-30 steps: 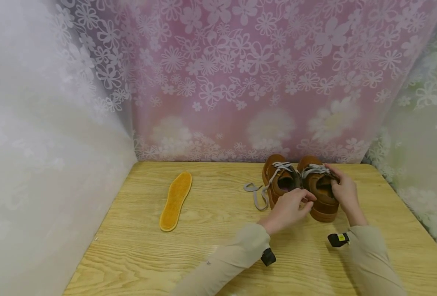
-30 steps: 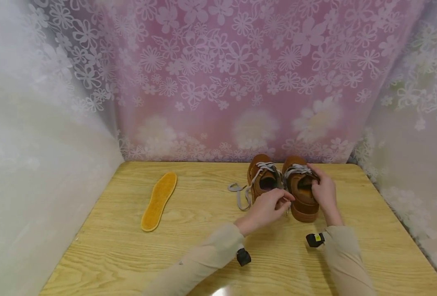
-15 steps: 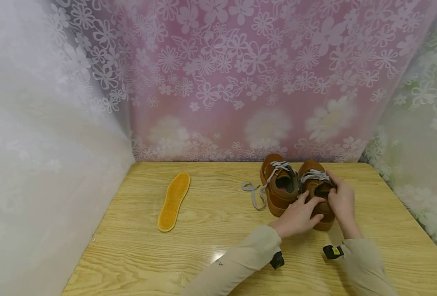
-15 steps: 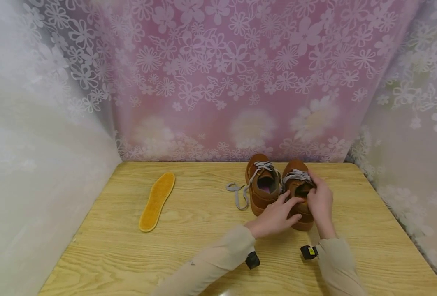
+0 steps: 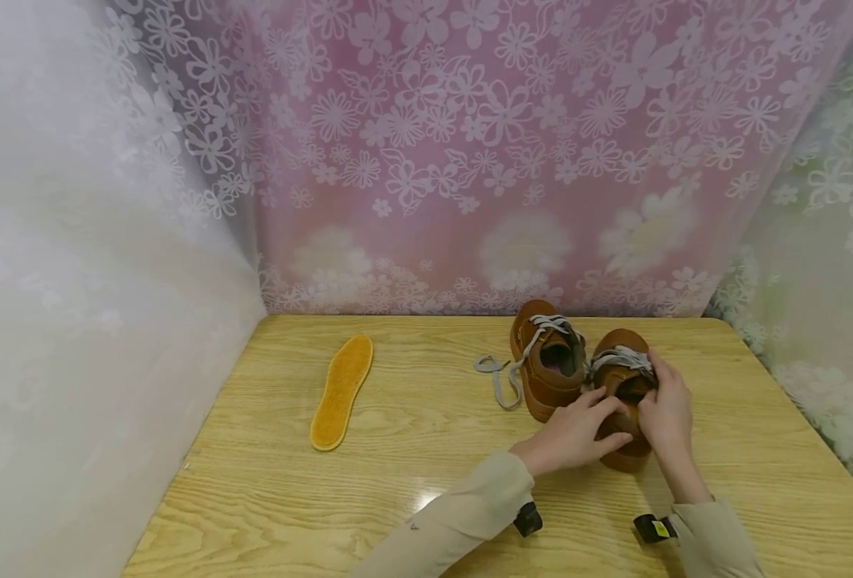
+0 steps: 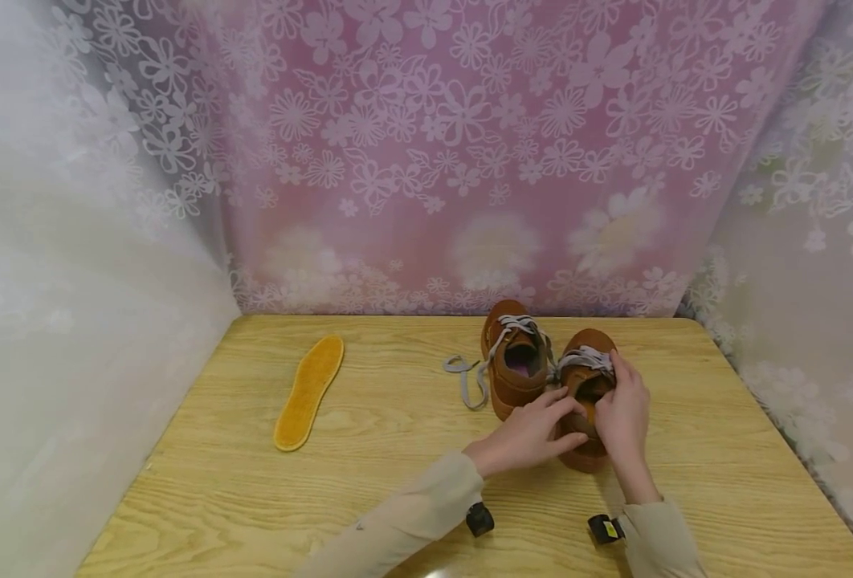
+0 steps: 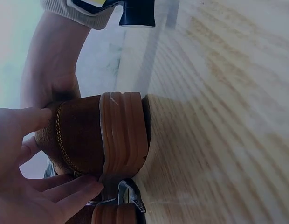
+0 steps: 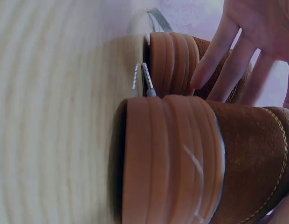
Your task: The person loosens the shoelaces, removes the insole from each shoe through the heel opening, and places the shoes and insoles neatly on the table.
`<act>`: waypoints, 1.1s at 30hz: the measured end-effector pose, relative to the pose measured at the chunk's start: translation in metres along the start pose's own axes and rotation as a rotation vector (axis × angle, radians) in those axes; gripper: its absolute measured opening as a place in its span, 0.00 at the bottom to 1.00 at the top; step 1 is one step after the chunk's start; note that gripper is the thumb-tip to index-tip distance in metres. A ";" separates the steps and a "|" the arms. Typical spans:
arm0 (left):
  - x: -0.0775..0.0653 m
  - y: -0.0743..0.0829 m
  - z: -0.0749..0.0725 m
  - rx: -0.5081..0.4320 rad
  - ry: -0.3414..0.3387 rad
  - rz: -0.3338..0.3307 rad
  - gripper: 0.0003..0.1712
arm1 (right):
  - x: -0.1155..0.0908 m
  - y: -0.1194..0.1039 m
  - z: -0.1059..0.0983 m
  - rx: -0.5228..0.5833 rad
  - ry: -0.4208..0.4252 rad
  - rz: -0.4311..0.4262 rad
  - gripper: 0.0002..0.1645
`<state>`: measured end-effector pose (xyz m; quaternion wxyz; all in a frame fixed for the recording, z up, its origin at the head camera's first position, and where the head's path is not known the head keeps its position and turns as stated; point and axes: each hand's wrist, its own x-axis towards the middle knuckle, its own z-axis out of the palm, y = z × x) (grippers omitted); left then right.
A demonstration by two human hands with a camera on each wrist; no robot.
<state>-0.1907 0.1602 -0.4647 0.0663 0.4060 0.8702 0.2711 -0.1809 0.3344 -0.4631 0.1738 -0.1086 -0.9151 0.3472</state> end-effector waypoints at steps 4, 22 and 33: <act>-0.005 -0.001 -0.001 -0.004 -0.015 0.008 0.22 | -0.005 0.000 0.001 -0.008 -0.023 0.013 0.42; -0.028 -0.022 -0.017 -0.056 0.026 0.064 0.13 | -0.004 0.016 -0.025 -0.115 0.069 -0.188 0.30; -0.035 -0.004 -0.002 -0.145 -0.002 -0.185 0.50 | 0.068 0.061 -0.029 -0.048 -0.472 -0.053 0.45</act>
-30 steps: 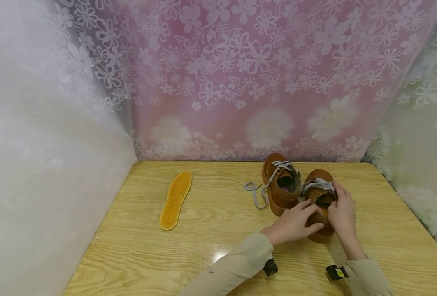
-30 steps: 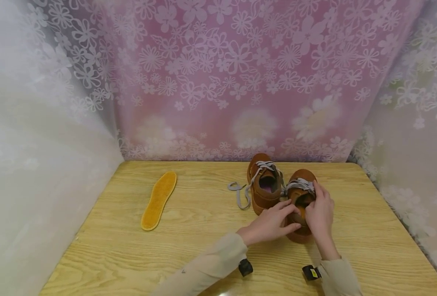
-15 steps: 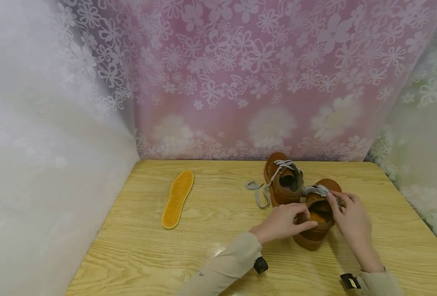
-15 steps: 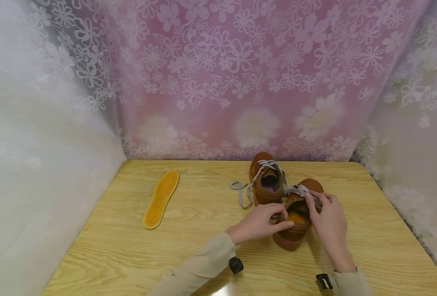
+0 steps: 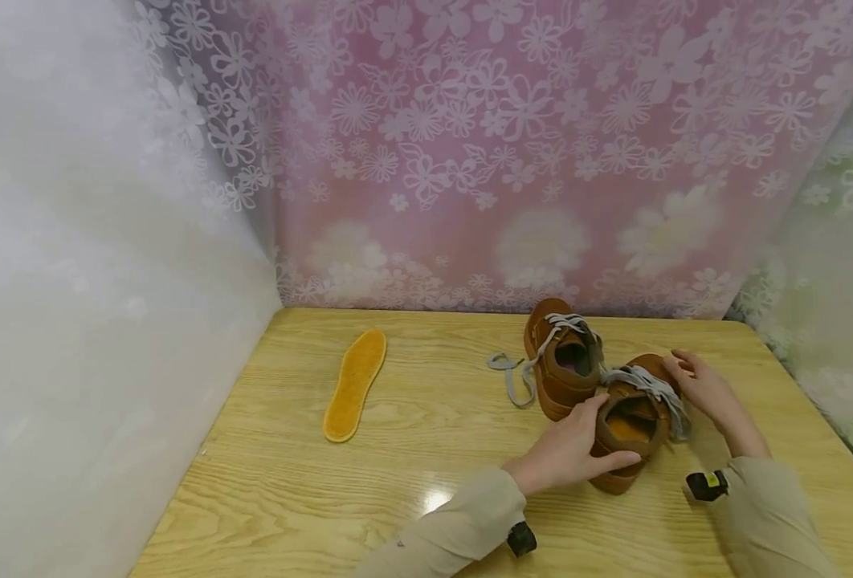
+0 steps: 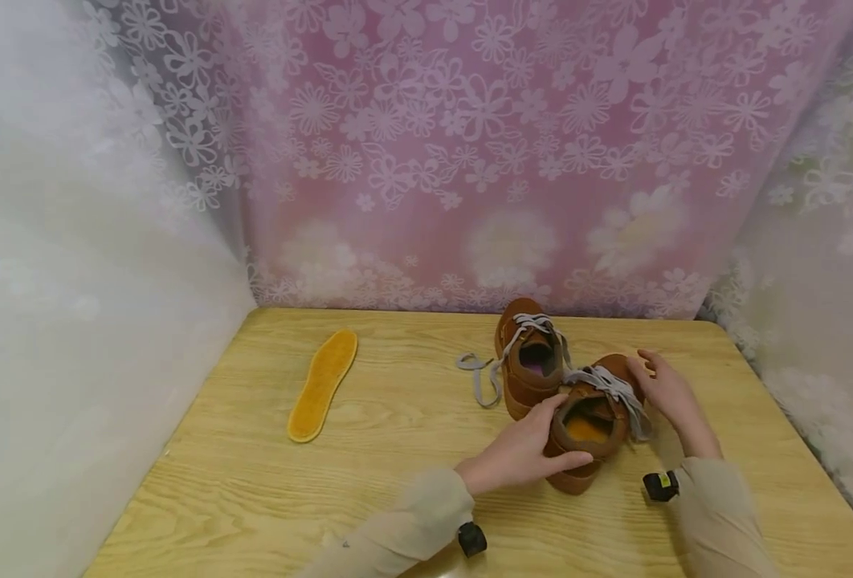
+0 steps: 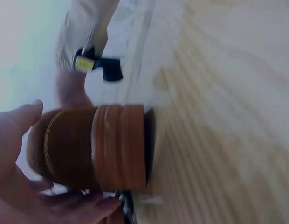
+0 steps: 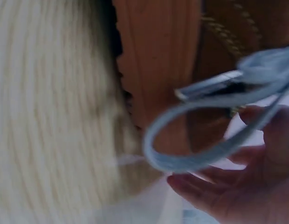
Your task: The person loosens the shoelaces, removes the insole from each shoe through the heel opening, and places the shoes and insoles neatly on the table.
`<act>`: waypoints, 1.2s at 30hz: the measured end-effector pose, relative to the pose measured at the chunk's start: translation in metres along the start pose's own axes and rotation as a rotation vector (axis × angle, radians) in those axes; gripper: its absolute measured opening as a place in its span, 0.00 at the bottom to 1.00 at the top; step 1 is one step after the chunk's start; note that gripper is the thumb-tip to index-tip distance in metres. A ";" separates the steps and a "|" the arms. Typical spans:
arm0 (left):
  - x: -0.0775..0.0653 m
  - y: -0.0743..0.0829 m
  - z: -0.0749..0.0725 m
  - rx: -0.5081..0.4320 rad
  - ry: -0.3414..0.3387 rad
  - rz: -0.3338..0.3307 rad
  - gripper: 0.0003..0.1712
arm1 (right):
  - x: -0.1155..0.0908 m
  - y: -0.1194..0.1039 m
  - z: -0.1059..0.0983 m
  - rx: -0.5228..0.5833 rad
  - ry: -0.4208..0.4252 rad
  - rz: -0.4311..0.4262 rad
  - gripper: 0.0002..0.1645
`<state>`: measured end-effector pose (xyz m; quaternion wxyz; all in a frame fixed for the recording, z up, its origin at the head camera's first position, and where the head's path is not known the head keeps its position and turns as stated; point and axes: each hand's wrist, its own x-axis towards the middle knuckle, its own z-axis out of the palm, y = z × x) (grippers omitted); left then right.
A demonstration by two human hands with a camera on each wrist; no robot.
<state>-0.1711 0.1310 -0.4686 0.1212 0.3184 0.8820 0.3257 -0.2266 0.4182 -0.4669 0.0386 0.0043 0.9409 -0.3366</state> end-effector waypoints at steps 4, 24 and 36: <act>0.002 0.009 0.012 0.078 0.031 -0.044 0.54 | 0.005 0.004 0.003 0.046 -0.100 0.022 0.47; -0.003 -0.006 0.004 0.037 -0.025 0.043 0.52 | -0.025 0.006 0.015 0.195 0.065 0.155 0.48; -0.019 -0.031 -0.014 -0.056 -0.089 0.072 0.53 | -0.043 0.001 0.018 0.002 -0.005 0.210 0.51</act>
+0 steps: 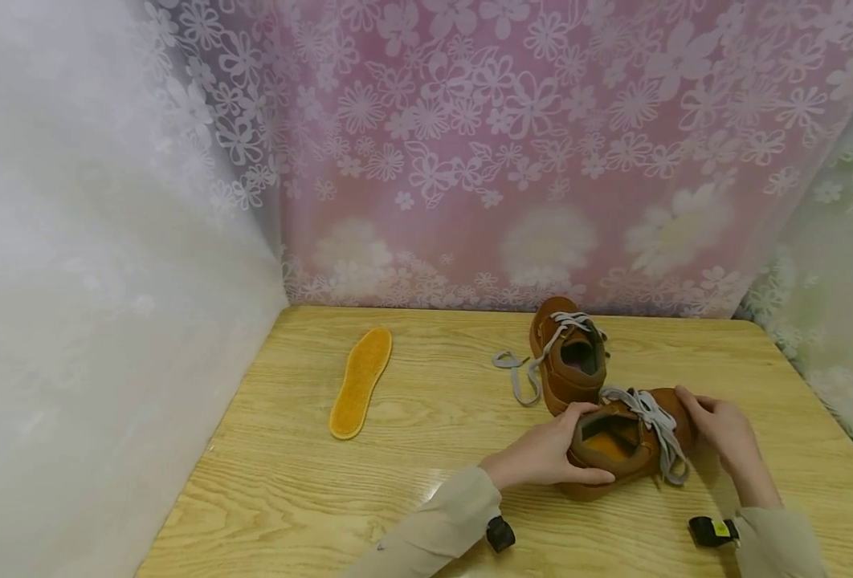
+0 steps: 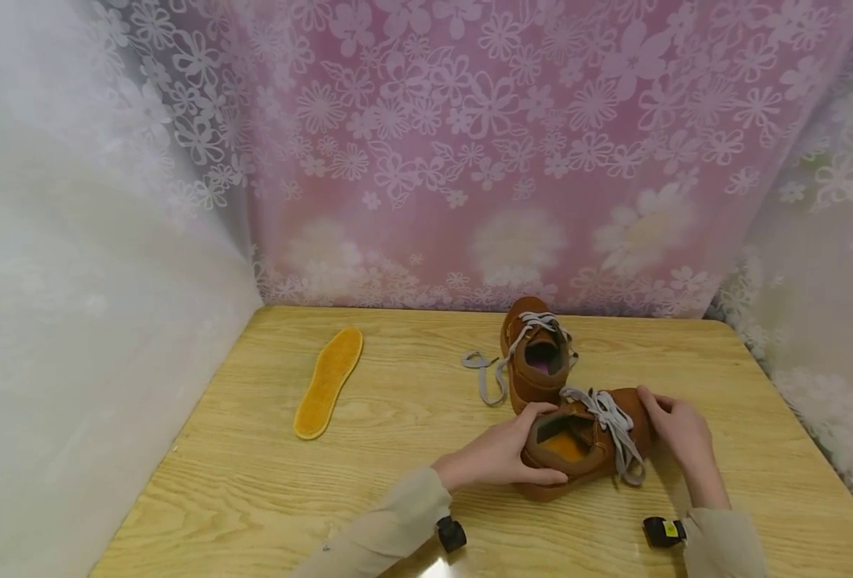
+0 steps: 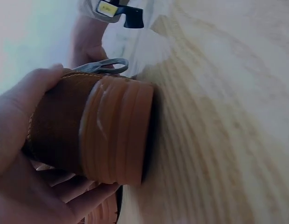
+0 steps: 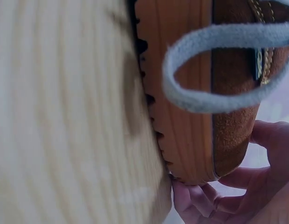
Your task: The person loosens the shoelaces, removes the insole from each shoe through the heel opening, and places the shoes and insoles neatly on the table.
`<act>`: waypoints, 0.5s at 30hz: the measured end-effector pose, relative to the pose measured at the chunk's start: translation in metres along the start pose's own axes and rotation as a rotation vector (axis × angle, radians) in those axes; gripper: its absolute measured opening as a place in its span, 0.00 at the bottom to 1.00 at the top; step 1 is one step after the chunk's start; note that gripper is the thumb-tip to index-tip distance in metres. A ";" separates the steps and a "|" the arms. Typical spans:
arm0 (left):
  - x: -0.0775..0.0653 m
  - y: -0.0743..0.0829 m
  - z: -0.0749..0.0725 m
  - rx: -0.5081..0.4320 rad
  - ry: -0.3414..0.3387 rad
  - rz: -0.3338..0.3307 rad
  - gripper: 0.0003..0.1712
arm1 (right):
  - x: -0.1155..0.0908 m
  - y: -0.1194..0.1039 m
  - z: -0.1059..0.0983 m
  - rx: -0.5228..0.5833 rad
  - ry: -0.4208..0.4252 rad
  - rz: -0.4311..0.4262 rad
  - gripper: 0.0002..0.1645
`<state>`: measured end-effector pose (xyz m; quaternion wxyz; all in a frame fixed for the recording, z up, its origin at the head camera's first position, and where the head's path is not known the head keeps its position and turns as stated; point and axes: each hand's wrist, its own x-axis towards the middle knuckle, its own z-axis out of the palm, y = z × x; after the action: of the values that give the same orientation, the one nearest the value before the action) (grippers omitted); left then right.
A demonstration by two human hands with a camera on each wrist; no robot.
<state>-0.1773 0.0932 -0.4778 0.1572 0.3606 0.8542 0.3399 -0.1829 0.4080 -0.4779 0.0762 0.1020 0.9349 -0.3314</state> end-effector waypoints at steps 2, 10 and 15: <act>-0.003 -0.002 -0.001 0.000 0.011 0.002 0.54 | -0.003 -0.001 0.002 -0.010 0.001 -0.008 0.50; -0.016 -0.020 -0.016 -0.032 -0.008 0.003 0.50 | -0.014 -0.009 0.013 -0.035 -0.016 -0.065 0.49; -0.021 -0.029 -0.025 -0.022 -0.036 0.072 0.49 | -0.023 -0.016 0.016 -0.080 -0.028 -0.065 0.49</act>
<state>-0.1904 0.0510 -0.4794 0.1642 0.3953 0.8340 0.3483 -0.1637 0.3827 -0.4757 0.0823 0.0637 0.9490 -0.2975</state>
